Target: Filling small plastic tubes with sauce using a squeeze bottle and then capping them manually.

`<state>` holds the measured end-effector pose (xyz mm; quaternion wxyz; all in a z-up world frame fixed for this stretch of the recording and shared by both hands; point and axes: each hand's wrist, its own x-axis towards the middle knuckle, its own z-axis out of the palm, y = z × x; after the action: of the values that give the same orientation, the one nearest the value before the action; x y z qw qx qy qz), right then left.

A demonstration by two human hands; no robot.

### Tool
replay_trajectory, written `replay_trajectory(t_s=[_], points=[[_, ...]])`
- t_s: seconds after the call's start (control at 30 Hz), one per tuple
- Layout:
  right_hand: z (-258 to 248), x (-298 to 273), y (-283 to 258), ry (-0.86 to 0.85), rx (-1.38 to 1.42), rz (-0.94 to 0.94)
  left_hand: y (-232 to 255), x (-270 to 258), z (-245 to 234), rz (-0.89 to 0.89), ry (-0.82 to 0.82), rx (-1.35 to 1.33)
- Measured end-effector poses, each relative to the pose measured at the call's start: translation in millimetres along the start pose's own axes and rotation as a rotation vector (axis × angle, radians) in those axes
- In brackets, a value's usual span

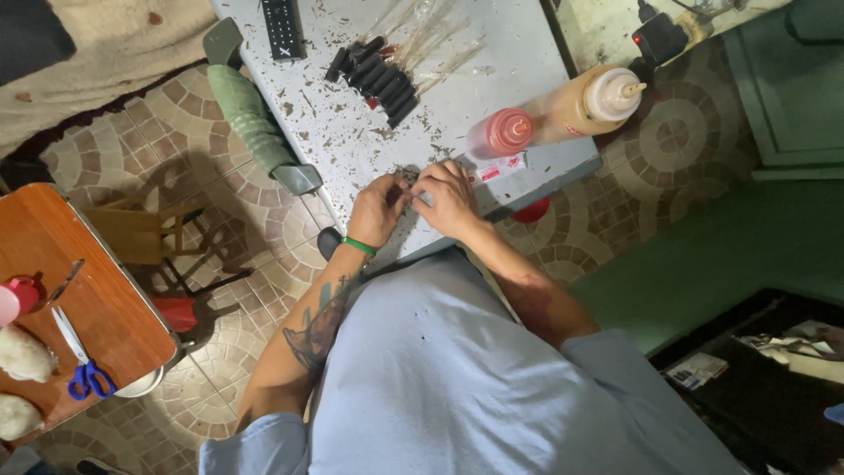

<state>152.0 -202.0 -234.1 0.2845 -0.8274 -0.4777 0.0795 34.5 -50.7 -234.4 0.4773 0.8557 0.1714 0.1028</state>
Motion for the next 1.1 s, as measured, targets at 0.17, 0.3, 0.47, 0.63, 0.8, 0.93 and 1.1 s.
replay_trajectory(t_s=[0.17, 0.3, 0.47, 0.63, 0.8, 0.93, 1.1], points=[[-0.6, 0.3, 1.8, -0.045, -0.009, 0.006, -3.6, -2.6, -1.7, -0.05, -0.007, -0.021], [-16.5, 2.1, -7.8, -0.036, 0.001, -0.026, -2.2, -3.1, -1.6, -0.113, -0.031, -0.057], [-15.7, 0.0, -9.0, 0.014, 0.044, -0.077, -2.9, -3.7, 1.6, -0.15, 0.005, -0.102], [-11.8, 1.3, -10.7, 0.039, 0.045, -0.152, -13.4, -7.3, 6.2, -0.131, 0.031, -0.081], [-9.1, 2.3, -8.2, 0.041, 0.022, -0.169, -17.9, -15.0, 3.7, -0.133, 0.033, 0.041], [-12.0, 2.2, -8.3, 0.057, -0.007, -0.194, -21.0, -17.1, 1.7, -0.014, 0.046, 0.282], [-7.4, -0.9, -2.2, 0.021, -0.021, -0.174, -23.7, -14.9, 2.0, 0.119, 0.055, 0.413]])
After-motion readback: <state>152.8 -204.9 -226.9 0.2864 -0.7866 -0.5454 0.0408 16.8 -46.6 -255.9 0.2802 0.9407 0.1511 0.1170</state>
